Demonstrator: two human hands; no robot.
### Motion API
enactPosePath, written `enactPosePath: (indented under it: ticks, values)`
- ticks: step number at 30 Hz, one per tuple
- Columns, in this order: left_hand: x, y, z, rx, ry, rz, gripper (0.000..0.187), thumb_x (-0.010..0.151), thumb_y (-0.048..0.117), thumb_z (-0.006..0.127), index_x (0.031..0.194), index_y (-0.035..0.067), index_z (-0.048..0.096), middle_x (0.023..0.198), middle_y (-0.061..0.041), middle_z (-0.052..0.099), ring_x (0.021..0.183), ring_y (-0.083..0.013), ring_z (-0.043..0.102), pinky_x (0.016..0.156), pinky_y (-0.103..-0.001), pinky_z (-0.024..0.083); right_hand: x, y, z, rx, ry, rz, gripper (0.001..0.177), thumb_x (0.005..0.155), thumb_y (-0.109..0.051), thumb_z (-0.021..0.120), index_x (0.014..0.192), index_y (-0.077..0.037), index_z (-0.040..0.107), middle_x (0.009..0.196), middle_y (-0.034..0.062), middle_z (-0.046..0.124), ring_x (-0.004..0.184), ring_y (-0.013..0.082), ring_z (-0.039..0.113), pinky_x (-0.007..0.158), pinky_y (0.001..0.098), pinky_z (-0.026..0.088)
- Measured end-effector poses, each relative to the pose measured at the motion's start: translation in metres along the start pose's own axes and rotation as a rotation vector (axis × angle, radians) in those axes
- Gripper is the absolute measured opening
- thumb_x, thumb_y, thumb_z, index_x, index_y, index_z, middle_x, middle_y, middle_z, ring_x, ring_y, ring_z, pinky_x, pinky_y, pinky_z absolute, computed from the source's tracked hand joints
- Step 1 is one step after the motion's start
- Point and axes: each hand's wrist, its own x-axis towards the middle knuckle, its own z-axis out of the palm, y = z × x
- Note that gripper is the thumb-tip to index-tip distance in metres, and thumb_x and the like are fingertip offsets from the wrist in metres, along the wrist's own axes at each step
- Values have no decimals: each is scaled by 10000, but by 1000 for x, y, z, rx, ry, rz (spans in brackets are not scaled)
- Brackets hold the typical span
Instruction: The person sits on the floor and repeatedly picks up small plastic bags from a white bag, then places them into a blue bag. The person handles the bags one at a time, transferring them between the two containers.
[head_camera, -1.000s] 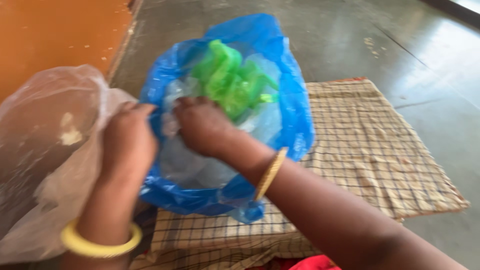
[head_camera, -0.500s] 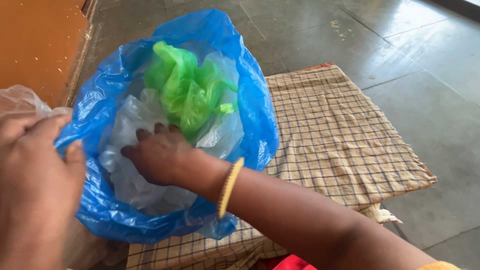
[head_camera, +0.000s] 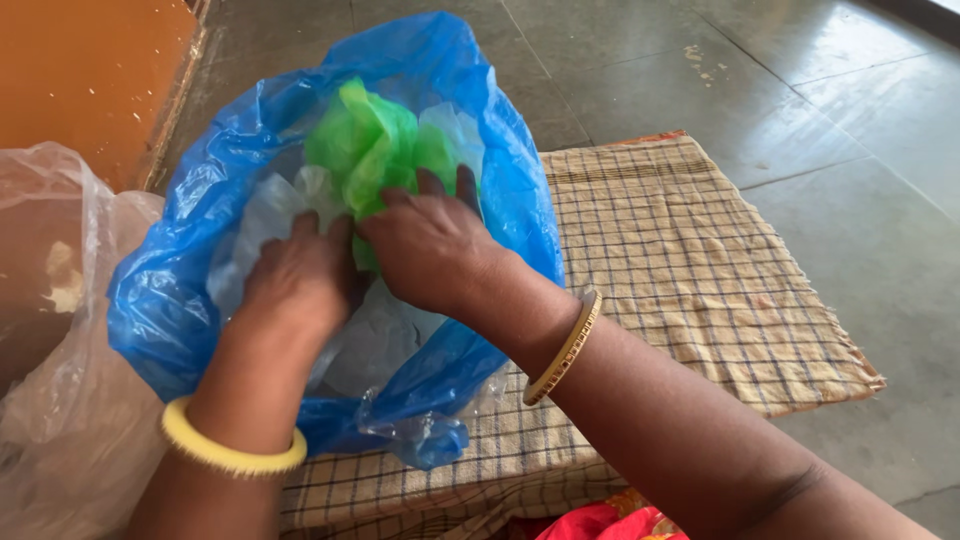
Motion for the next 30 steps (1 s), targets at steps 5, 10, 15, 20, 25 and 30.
enactPosePath:
  ticks: [5, 10, 15, 20, 25, 30]
  values:
    - [3, -4, 4, -12, -31, -9, 456, 924, 345, 655, 1358, 224, 583, 1394, -162, 525, 1239, -457, 547, 1037, -527, 474, 2, 4, 1, 41, -82, 26, 368, 872, -160, 551, 1186, -252, 718, 1315, 114, 605, 1363, 488, 413, 1108, 797, 163]
    - [-25, -17, -20, -27, 259, 174, 390, 890, 238, 710, 1259, 119, 667, 1243, -199, 627, 1112, -444, 631, 918, -522, 525, 0, -14, -22, 8, 157, -33, 398, 836, -147, 587, 1196, -250, 725, 1314, 139, 624, 1320, 487, 437, 1077, 777, 205]
    - [-50, -37, -54, 42, 599, 375, 383, 910, 88, 715, 1282, -2, 690, 1137, -246, 702, 954, -404, 718, 821, -474, 576, 1, -41, -40, 32, 310, -134, 362, 807, -99, 653, 1139, -210, 742, 1264, 111, 634, 1318, 445, 463, 1073, 763, 254]
    - [-67, -65, -80, 77, 662, 270, 391, 894, 178, 780, 1239, 8, 710, 1097, -230, 711, 974, -407, 697, 812, -488, 553, 15, -71, -45, 58, 399, -226, 330, 799, -142, 716, 1123, -201, 741, 1275, 96, 631, 1304, 396, 495, 1061, 755, 290]
    - [-69, -114, -89, 90, 755, 245, 355, 895, 165, 791, 1205, 5, 724, 1143, -232, 711, 1002, -408, 692, 838, -492, 545, 42, -103, -39, 43, 482, -316, 250, 895, -136, 692, 1113, -240, 755, 1285, 69, 654, 1307, 325, 532, 1101, 698, 326]
    - [-61, -181, -82, 96, 810, 166, 277, 883, 115, 766, 1135, 4, 740, 1158, -222, 724, 1021, -407, 694, 875, -498, 533, 66, -134, -28, 91, 355, -393, 294, 857, -117, 678, 1133, -197, 739, 1292, 44, 654, 1333, 310, 508, 1128, 667, 299]
